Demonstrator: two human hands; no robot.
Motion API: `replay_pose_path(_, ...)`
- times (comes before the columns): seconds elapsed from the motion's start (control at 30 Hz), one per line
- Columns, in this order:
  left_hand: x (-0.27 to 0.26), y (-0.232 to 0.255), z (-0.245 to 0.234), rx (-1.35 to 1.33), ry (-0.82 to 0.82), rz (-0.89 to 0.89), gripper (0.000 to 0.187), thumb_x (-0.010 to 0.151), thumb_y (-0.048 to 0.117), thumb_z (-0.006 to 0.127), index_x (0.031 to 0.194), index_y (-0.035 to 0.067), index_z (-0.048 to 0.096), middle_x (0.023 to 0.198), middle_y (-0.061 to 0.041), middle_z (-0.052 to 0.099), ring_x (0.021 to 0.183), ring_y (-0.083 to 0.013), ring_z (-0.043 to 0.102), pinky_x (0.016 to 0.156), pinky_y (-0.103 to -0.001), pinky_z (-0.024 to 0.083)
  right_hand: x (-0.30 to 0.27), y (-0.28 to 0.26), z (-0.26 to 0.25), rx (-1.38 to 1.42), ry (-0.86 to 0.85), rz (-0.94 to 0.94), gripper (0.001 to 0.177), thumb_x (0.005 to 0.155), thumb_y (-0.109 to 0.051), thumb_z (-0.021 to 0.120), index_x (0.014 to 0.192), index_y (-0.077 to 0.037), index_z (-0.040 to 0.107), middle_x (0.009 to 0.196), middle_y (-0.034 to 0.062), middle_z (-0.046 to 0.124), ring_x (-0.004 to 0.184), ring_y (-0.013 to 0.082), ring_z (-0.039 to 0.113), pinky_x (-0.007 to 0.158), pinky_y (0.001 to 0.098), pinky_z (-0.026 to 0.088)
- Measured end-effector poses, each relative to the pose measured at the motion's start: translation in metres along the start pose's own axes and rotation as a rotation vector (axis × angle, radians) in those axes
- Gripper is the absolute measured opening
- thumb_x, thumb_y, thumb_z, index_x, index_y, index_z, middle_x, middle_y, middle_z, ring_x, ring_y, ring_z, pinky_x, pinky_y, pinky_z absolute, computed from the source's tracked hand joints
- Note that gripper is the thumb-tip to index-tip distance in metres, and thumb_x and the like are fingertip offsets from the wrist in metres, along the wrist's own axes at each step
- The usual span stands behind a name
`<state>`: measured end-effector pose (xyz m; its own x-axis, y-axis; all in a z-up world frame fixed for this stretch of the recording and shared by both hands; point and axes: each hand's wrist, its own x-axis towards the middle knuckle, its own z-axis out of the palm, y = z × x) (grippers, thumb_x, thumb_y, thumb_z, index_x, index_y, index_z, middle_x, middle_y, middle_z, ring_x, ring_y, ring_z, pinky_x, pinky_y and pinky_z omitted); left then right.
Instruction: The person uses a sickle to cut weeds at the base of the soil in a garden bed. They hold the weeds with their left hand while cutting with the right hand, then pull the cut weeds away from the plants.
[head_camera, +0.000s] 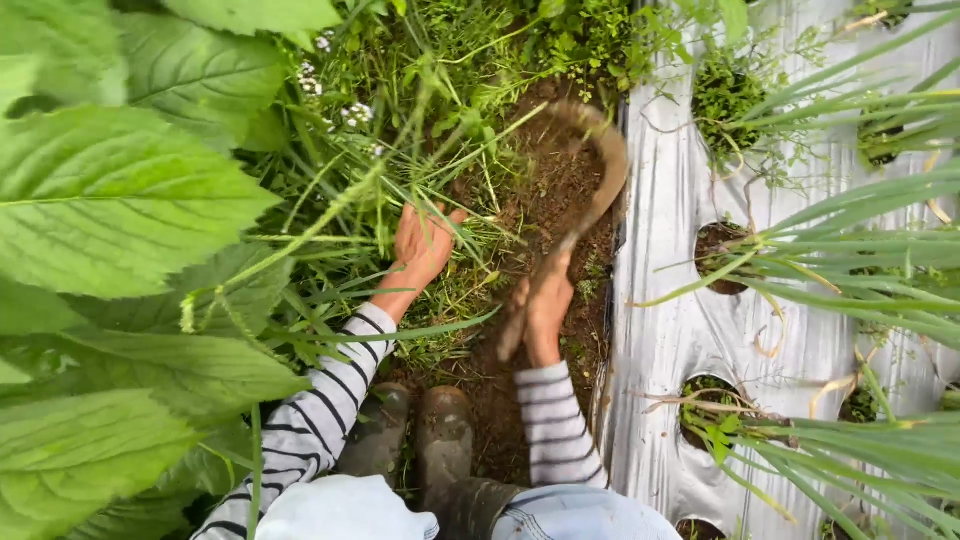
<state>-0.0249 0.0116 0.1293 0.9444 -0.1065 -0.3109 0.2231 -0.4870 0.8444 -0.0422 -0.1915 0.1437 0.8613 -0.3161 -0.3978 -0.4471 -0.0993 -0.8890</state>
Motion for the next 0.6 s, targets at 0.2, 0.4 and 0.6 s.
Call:
replay_pose_path(0.2, -0.010, 0.015, 0.008, 0.358, -0.031, 0.160, 0.072, 0.084, 0.000, 0.057, 0.149, 0.015, 0.033, 0.143, -0.017, 0.040, 0.141, -0.0272, 0.036, 0.118, -0.050, 0.018, 0.007, -0.028, 0.015, -0.130, -0.224, -0.001, 0.066, 0.107, -0.061, 0.022, 0.080, -0.012, 0.055, 0.052, -0.0022, 0.051, 0.036, 0.0097, 0.047, 0.032, 0.0213, 0.044)
replay_pose_path(0.4, 0.035, 0.042, -0.003, 0.724, 0.022, 0.358, 0.110, 0.072, -0.023, 0.059, 0.163, 0.022, 0.018, 0.166, -0.018, 0.025, 0.152, -0.0295, 0.029, 0.124, -0.056, 0.013, -0.066, 0.067, -0.016, -0.162, -0.350, 0.277, 0.068, 0.105, -0.063, 0.031, 0.074, -0.009, 0.058, 0.050, 0.0039, 0.052, 0.036, 0.0123, 0.048, 0.034, 0.0251, 0.043)
replay_pose_path(0.6, 0.106, 0.000, 0.054, 1.016, -0.340, 0.073, 0.128, 0.067, 0.028, 0.088, 0.163, 0.010, 0.005, 0.168, -0.018, 0.022, 0.157, -0.0375, 0.014, 0.125, -0.063, 0.002, -0.042, 0.053, -0.038, -0.009, -0.093, 0.118, 0.061, 0.107, -0.058, 0.033, 0.078, -0.011, 0.058, 0.051, 0.0059, 0.057, 0.033, 0.0142, 0.052, 0.028, 0.0275, 0.047)
